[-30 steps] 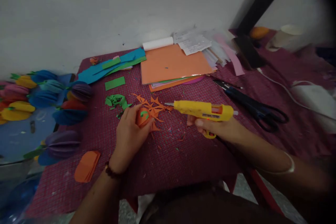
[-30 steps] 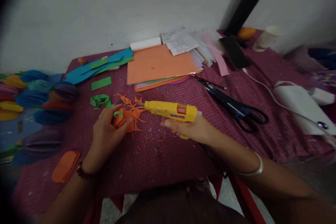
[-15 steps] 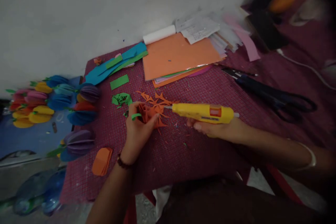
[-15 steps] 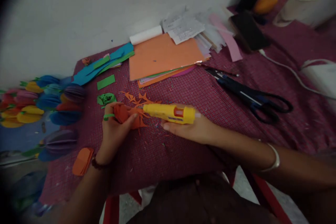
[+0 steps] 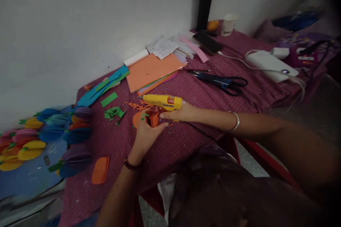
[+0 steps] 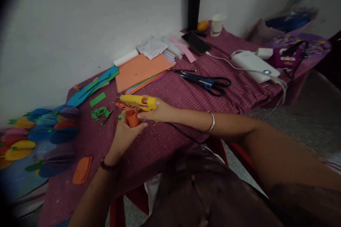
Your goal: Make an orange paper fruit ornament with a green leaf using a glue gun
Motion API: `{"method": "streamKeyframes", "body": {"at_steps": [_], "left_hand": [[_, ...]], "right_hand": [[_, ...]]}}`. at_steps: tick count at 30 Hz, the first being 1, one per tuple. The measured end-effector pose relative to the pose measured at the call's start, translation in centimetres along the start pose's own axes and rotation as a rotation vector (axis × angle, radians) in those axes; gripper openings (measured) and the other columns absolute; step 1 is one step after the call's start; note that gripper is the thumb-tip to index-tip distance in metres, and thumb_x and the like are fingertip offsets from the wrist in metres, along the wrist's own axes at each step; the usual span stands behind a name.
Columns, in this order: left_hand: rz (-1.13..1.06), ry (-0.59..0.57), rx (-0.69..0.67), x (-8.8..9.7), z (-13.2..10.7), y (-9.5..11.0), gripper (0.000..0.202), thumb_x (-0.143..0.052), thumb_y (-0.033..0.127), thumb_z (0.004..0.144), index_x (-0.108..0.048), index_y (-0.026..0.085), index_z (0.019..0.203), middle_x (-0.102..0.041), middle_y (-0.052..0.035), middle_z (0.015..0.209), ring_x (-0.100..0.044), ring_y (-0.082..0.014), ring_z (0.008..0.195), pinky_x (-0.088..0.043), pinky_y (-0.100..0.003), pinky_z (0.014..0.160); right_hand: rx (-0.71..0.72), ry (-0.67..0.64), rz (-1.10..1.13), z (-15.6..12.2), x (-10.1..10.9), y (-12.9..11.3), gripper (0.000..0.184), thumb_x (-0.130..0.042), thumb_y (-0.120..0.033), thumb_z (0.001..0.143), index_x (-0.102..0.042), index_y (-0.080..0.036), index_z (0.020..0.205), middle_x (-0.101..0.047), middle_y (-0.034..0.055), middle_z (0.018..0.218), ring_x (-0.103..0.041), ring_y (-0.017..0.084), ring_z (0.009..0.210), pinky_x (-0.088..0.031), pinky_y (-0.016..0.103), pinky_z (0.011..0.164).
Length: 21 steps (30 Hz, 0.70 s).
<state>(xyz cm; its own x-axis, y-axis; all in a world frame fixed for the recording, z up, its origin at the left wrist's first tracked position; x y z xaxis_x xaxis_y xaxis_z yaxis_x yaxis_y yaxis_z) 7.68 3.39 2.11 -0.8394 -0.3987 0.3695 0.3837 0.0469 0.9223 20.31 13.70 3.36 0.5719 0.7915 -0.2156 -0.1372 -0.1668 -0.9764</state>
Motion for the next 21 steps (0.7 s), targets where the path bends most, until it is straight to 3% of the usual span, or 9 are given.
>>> {"method": "streamKeyframes", "body": {"at_steps": [3,7,11,13,16,18,21], "left_hand": [[0.034,-0.004,0.001,0.5,0.0,0.3,0.053,-0.086,0.034,0.058,-0.055,0.018,0.098,-0.067,-0.0072,0.102,-0.065,-0.0245,0.097,-0.052,-0.041,0.089],[-0.096,-0.116,0.158,1.9,-0.3,0.9,0.044,-0.077,0.042,0.071,-0.056,0.018,0.102,-0.065,-0.0028,0.086,-0.063,-0.0162,0.067,-0.055,-0.03,0.057],[-0.336,-0.207,0.32,2.8,-0.5,0.8,0.044,-0.07,0.04,0.079,-0.057,0.015,0.113,-0.067,-0.0076,0.092,-0.065,-0.0172,0.072,-0.056,-0.029,0.056],[-0.448,-0.194,0.354,2.9,-0.4,0.4,0.043,-0.07,0.037,0.078,-0.058,0.014,0.113,-0.067,-0.0067,0.088,-0.062,-0.0143,0.065,-0.051,-0.024,0.049],[-0.529,-0.189,0.406,3.0,-0.5,0.0,0.028,-0.069,0.032,0.079,-0.059,0.014,0.099,-0.062,-0.0017,0.074,-0.047,-0.0073,0.05,-0.032,-0.016,0.036],[-0.558,-0.237,0.46,3.0,-0.7,-0.2,0.021,-0.067,0.033,0.081,-0.058,0.014,0.083,-0.056,0.0006,0.068,-0.036,-0.0045,0.046,-0.023,-0.014,0.035],[-0.616,-0.341,0.511,3.1,-1.3,-0.1,0.029,-0.063,0.039,0.084,-0.054,0.014,0.071,-0.048,0.0026,0.062,-0.029,-0.0037,0.045,-0.019,-0.015,0.036]], "right_hand": [[0.042,-0.03,-0.029,0.5,0.0,0.9,0.028,-0.069,-0.012,0.066,-0.06,-0.016,0.092,-0.069,0.0007,0.089,-0.066,0.012,0.083,-0.055,0.027,0.086],[0.186,-0.035,-0.088,0.7,0.9,0.7,0.033,-0.071,-0.023,0.071,-0.06,-0.017,0.101,-0.07,0.0038,0.098,-0.066,0.014,0.088,-0.055,0.028,0.086],[0.266,-0.132,-0.237,0.2,2.6,-0.9,0.026,-0.069,-0.032,0.077,-0.06,-0.017,0.095,-0.069,0.0041,0.096,-0.064,0.013,0.083,-0.055,0.027,0.079],[0.26,-0.179,-0.316,-0.2,3.2,-1.5,0.022,-0.068,-0.033,0.079,-0.059,-0.017,0.09,-0.068,0.0033,0.091,-0.062,0.012,0.078,-0.053,0.025,0.073],[0.213,-0.199,-0.392,-0.8,3.0,-2.0,0.02,-0.068,-0.031,0.079,-0.057,-0.016,0.087,-0.064,0.0017,0.082,-0.059,0.011,0.072,-0.05,0.023,0.066],[0.167,-0.228,-0.42,-1.2,2.4,-2.1,0.021,-0.067,-0.03,0.08,-0.056,-0.014,0.088,-0.061,0.0014,0.077,-0.057,0.011,0.067,-0.048,0.023,0.06],[0.117,-0.29,-0.484,-1.5,1.6,-2.0,0.023,-0.066,-0.032,0.082,-0.055,-0.011,0.085,-0.058,0.002,0.073,-0.053,0.01,0.061,-0.044,0.022,0.054]]}}
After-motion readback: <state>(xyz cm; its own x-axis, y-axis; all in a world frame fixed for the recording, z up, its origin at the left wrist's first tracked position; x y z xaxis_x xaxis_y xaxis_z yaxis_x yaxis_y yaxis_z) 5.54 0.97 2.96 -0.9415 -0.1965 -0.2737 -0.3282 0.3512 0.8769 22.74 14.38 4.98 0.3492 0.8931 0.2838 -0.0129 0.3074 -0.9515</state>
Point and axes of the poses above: each hand's wrist, its own z-axis towards the middle knuckle, its own x-axis out of the back of the hand, y = z × x, the point moved 1 cm from there along z, towards the middle knuckle
